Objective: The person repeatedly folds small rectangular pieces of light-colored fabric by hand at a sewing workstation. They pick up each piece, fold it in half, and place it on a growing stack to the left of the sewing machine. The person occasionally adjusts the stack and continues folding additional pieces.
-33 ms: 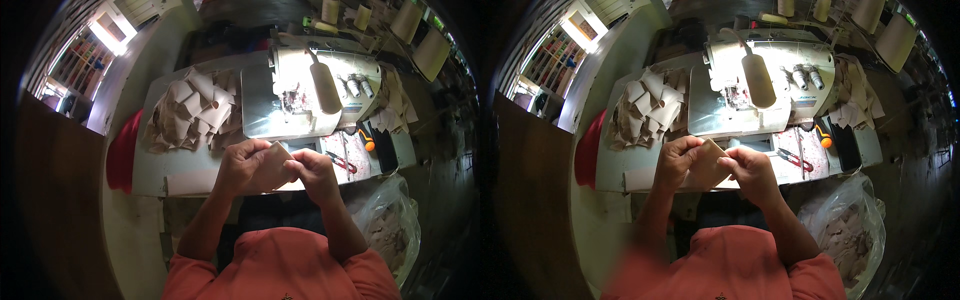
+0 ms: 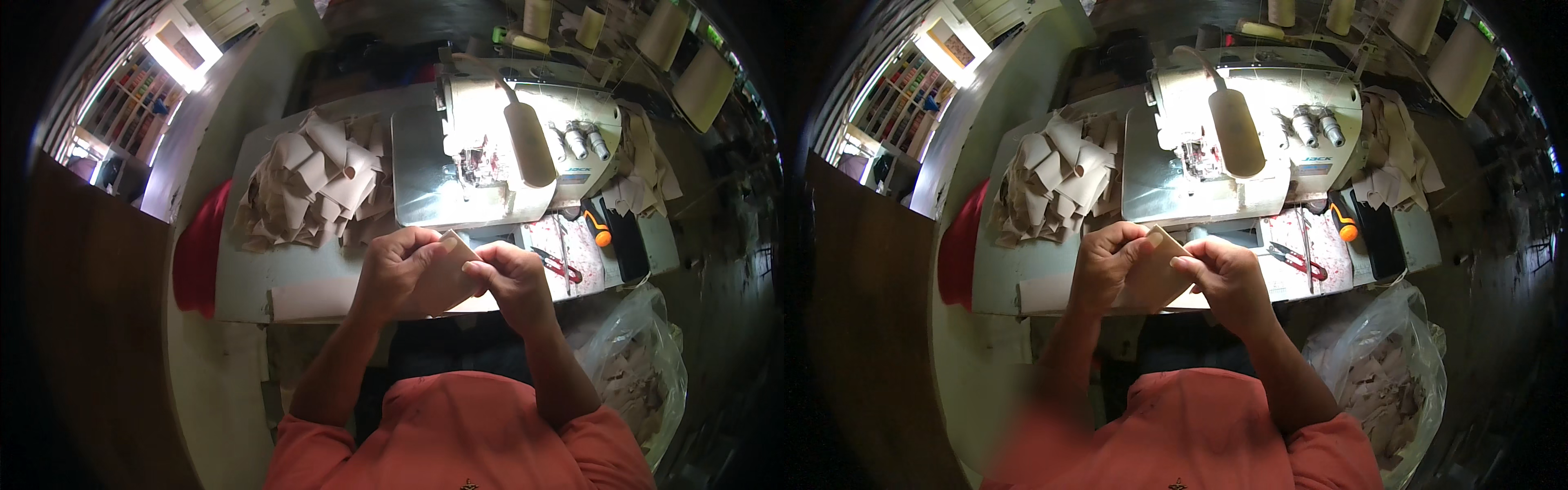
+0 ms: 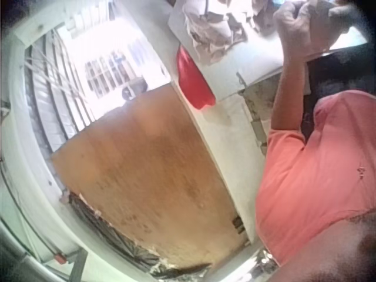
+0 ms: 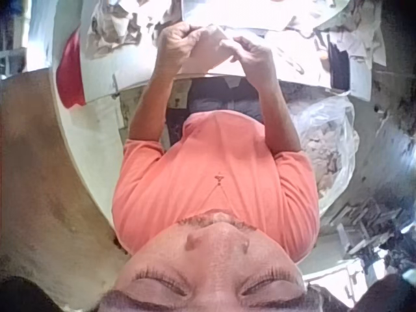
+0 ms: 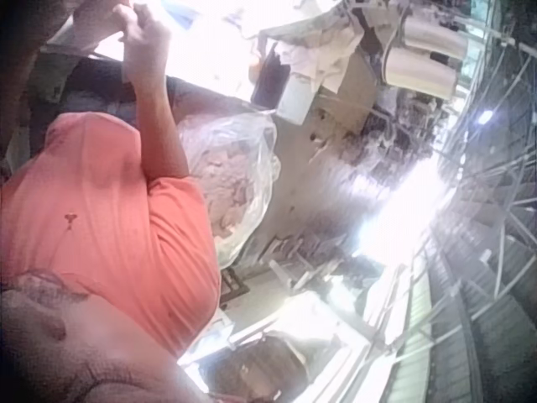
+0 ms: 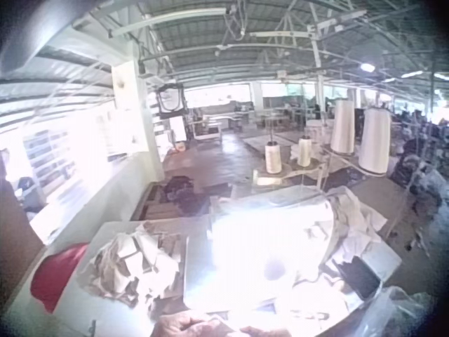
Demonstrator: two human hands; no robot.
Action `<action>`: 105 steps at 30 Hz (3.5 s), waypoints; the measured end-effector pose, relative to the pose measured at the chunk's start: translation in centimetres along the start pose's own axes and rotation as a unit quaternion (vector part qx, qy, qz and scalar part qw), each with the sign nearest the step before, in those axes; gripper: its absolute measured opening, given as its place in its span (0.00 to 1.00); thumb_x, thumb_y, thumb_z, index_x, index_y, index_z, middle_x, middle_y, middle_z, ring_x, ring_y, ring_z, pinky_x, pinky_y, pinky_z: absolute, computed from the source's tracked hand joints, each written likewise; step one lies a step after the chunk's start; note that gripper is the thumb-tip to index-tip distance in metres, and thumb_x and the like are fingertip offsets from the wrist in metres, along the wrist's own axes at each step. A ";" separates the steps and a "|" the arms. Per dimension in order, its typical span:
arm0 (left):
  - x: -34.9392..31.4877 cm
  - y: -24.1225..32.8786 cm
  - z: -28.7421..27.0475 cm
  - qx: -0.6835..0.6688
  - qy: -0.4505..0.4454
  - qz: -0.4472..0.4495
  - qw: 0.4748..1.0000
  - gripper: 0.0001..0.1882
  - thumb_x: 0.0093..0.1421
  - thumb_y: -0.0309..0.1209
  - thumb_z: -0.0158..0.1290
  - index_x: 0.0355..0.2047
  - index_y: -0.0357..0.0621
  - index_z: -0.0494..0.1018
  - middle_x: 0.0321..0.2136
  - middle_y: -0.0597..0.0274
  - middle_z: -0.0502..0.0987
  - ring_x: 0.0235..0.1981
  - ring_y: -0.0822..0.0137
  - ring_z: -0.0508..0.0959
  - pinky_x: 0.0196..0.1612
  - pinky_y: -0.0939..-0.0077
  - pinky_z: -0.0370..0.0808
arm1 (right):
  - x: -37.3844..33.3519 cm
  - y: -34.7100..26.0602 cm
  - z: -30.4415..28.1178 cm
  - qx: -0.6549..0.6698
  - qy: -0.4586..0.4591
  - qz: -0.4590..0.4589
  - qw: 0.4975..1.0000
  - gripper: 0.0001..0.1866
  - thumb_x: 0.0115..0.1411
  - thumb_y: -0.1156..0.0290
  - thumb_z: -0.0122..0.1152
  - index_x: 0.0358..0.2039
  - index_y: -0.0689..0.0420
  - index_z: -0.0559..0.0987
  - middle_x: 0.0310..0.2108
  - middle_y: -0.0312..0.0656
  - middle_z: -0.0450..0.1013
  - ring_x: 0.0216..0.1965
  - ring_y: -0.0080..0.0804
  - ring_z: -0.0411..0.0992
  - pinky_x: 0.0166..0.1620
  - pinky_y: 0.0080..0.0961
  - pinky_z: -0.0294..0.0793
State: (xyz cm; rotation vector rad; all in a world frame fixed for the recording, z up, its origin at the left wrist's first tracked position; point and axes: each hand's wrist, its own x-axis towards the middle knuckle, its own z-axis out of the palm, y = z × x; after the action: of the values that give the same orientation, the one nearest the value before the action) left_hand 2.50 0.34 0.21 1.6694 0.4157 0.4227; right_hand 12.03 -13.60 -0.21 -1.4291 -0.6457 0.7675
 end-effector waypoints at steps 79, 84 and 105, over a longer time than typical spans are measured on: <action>-3.0 -10.1 6.7 0.523 0.009 0.175 0.834 0.05 0.48 0.29 0.47 0.26 0.43 0.64 0.24 0.61 0.64 0.28 0.62 0.64 0.32 0.69 0.59 | -2.7 9.1 -5.1 0.088 0.161 -0.049 0.982 0.09 0.57 0.74 0.43 0.36 0.64 0.68 0.23 0.41 0.71 0.20 0.19 0.67 0.23 0.11 0.64; -3.0 -10.0 6.5 0.422 0.062 0.201 0.882 0.05 0.49 0.30 0.47 0.23 0.43 0.64 0.24 0.61 0.64 0.28 0.62 0.64 0.32 0.69 0.58 | -2.5 8.7 -4.7 0.083 0.132 -0.003 0.988 0.09 0.56 0.75 0.43 0.36 0.64 0.68 0.23 0.41 0.71 0.21 0.19 0.67 0.23 0.11 0.64; -8.8 -8.6 1.0 -0.370 0.078 -0.078 0.922 0.14 0.57 0.39 0.41 0.32 0.40 0.67 0.27 0.59 0.68 0.28 0.67 0.68 0.33 0.77 0.65 | -0.8 1.8 1.4 0.107 0.013 0.034 0.994 0.06 0.56 0.72 0.42 0.27 0.62 0.66 0.20 0.44 0.70 0.19 0.27 0.69 0.23 0.18 0.69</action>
State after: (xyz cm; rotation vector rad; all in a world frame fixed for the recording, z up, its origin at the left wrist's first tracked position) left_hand -4.93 -3.78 -8.83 0.8635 0.4331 0.5166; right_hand 10.27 -13.41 -1.85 -1.2662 -0.4819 0.8445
